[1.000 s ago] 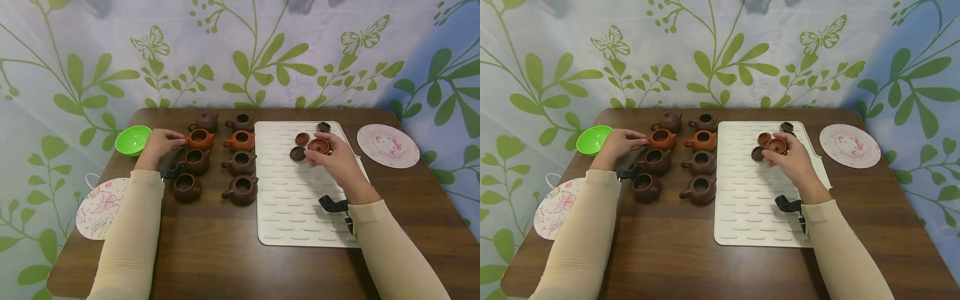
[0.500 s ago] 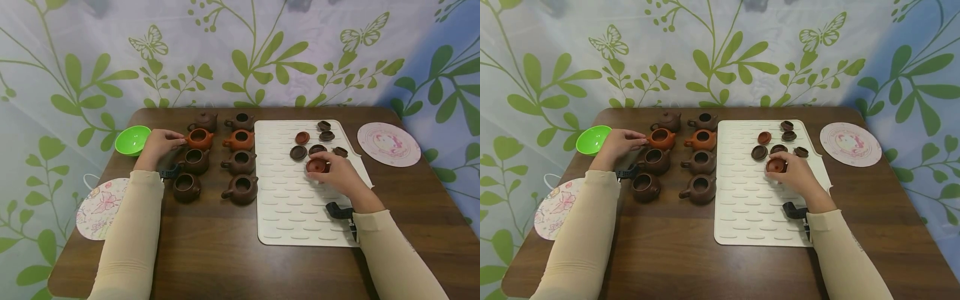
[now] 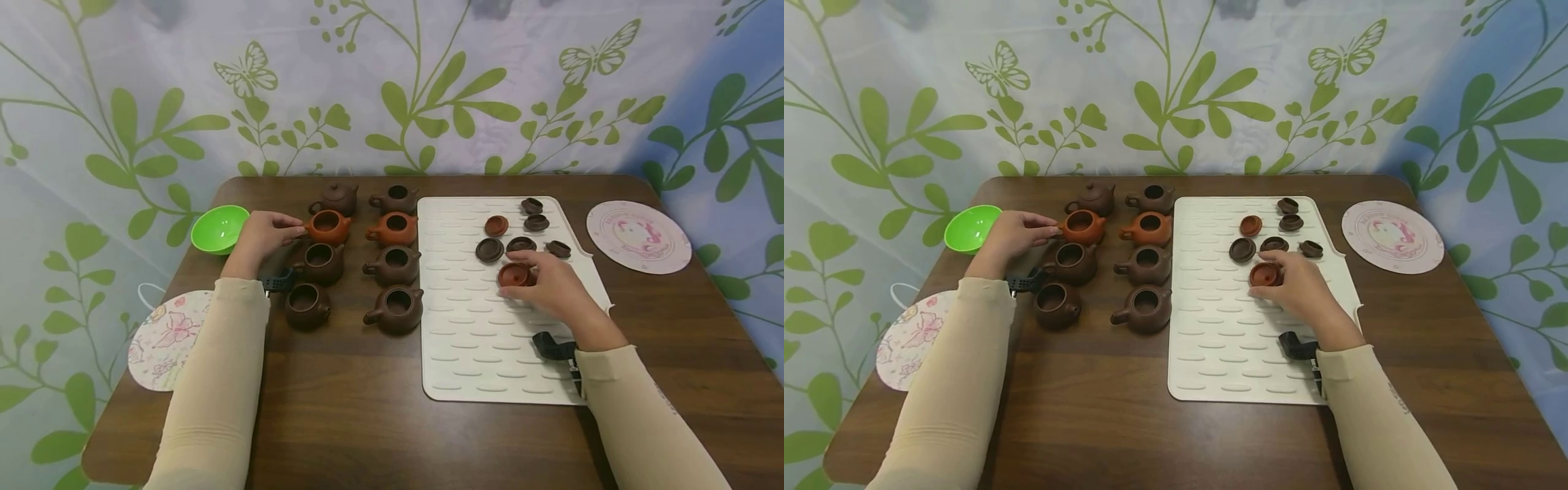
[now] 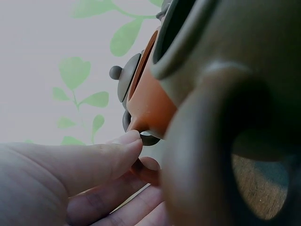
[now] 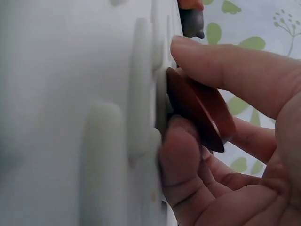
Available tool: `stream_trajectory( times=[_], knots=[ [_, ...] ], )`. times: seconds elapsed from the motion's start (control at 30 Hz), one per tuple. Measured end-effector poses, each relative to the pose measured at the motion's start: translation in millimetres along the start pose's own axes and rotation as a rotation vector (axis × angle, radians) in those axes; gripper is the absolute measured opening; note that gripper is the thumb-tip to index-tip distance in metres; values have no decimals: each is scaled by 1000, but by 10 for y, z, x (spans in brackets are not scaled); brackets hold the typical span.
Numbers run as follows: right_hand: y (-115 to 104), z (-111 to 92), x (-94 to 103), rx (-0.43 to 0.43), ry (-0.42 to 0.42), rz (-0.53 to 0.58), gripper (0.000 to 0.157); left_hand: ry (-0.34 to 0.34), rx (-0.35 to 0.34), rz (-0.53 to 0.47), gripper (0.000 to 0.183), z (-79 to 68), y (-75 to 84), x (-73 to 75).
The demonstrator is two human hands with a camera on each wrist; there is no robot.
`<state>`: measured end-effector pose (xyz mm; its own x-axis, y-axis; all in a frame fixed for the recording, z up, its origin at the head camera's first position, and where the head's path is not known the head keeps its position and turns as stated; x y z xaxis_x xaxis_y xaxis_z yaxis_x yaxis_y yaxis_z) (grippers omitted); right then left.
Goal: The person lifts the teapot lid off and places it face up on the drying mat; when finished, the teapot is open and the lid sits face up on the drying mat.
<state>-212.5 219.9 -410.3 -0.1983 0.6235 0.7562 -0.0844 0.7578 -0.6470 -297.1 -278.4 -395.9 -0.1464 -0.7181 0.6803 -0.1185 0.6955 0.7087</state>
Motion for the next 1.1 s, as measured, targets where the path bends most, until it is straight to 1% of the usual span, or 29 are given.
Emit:
stream_trajectory(
  times=[0.3, 0.43, 0.6, 0.8, 0.87, 0.97, 1.1],
  knots=[
    [45, -91, 110, -17, -10, 19, 80, -10, 10, -15, 37, 1, -16, -12],
    [54, -137, 160, -19, -12, -4, 80, -15, 6, -8, 37, 1, -11, -13],
    [-10, -160, 225, 21, 9, -37, 79, -25, 1, 5, 39, -3, -11, 14],
    [-102, -171, 281, 64, 37, -75, 74, -39, -7, 27, 41, -35, 29, 102],
    [-137, -171, 309, 85, 52, -86, 71, -46, -3, 20, 43, -44, 42, 145],
    [-213, -164, 368, 113, 80, -99, 67, -46, -5, 25, 46, -34, 44, 217],
    [-343, -117, 426, 124, 96, -121, 65, -29, -15, 23, 47, 3, 67, 299]
  ],
)
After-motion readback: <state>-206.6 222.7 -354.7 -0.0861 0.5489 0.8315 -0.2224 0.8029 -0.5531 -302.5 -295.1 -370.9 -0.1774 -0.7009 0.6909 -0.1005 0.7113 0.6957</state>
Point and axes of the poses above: each hand's wrist, its own z-axis towards the middle knuckle, its own x-axis out of the back of the hand, y = z × x, the point moved 9 cm from there along z, towards the middle knuckle, and after that the axes turned 3 degrees about z, right-handed, at the moved point
